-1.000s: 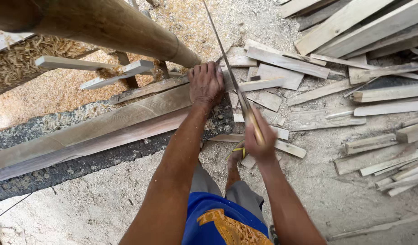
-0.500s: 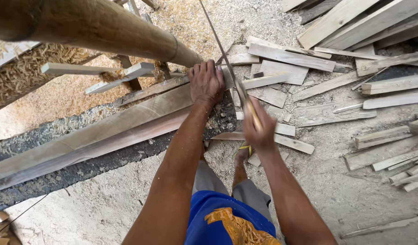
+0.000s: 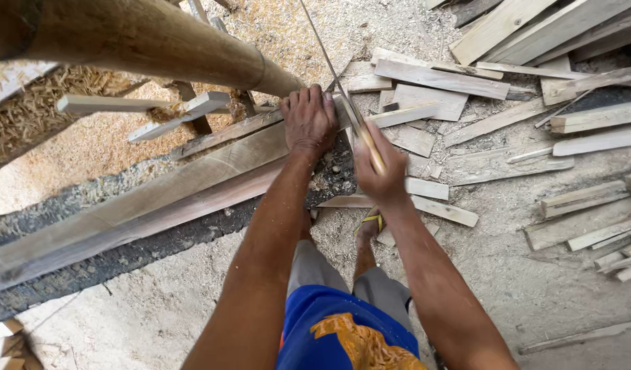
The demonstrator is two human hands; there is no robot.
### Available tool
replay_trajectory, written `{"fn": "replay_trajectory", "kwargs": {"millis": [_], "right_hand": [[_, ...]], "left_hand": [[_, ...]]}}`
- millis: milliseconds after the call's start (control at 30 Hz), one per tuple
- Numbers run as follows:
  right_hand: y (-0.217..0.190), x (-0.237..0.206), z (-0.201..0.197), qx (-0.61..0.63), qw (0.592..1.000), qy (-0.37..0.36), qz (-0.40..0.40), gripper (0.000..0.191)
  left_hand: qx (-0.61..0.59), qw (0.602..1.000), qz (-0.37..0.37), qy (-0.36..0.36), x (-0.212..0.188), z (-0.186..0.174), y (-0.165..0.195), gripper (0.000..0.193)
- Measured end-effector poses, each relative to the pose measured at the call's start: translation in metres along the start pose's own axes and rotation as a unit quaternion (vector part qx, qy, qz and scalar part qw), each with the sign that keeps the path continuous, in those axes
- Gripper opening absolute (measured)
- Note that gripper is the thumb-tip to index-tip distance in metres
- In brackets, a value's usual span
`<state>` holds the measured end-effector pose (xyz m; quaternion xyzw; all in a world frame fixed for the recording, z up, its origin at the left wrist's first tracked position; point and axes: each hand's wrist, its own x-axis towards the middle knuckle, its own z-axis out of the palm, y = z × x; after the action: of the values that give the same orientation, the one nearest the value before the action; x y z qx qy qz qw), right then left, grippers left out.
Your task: The person measures a wooden plank with a tape measure, marks it with a pencil, and saws the plank with a hand saw on a workbench. They reposition the plank, saw additional pieces, and move cut strips aside on the sawdust-covered floor.
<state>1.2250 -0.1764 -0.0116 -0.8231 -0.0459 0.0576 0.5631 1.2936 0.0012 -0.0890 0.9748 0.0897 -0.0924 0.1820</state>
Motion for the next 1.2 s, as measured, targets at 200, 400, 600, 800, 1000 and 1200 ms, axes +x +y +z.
{"fn": "replay_trajectory", "kwargs": {"millis": [200, 400, 600, 800, 1000, 1200], "right_hand": [[-0.039, -0.104, -0.054, -0.007, 0.999, 0.029, -0.041, 0.042], [-0.032, -0.099, -0.060, -0.046, 0.992, 0.028, -0.115, 0.048], [0.006, 0.010, 0.006, -0.016, 0.999, 0.017, -0.022, 0.040], [-0.084, -0.167, -0.100, -0.100, 0.995, 0.020, 0.019, 0.045], [0.019, 0.026, 0.022, -0.021, 0.998, 0.034, -0.057, 0.037], [-0.074, -0.109, -0.070, -0.056, 0.998, 0.024, -0.028, 0.044]], "left_hand": [[0.009, 1.000, 0.014, 0.016, 0.001, -0.004, -0.001, 0.036], [0.022, 1.000, 0.005, -0.001, 0.005, 0.002, -0.001, 0.039], [-0.018, 1.000, 0.005, 0.010, -0.004, -0.003, 0.005, 0.036], [-0.010, 0.999, 0.013, 0.050, 0.000, -0.013, 0.007, 0.032], [-0.011, 1.000, -0.009, -0.006, -0.003, -0.012, 0.006, 0.031], [-0.006, 0.999, 0.021, 0.037, -0.002, -0.018, 0.008, 0.032]]}}
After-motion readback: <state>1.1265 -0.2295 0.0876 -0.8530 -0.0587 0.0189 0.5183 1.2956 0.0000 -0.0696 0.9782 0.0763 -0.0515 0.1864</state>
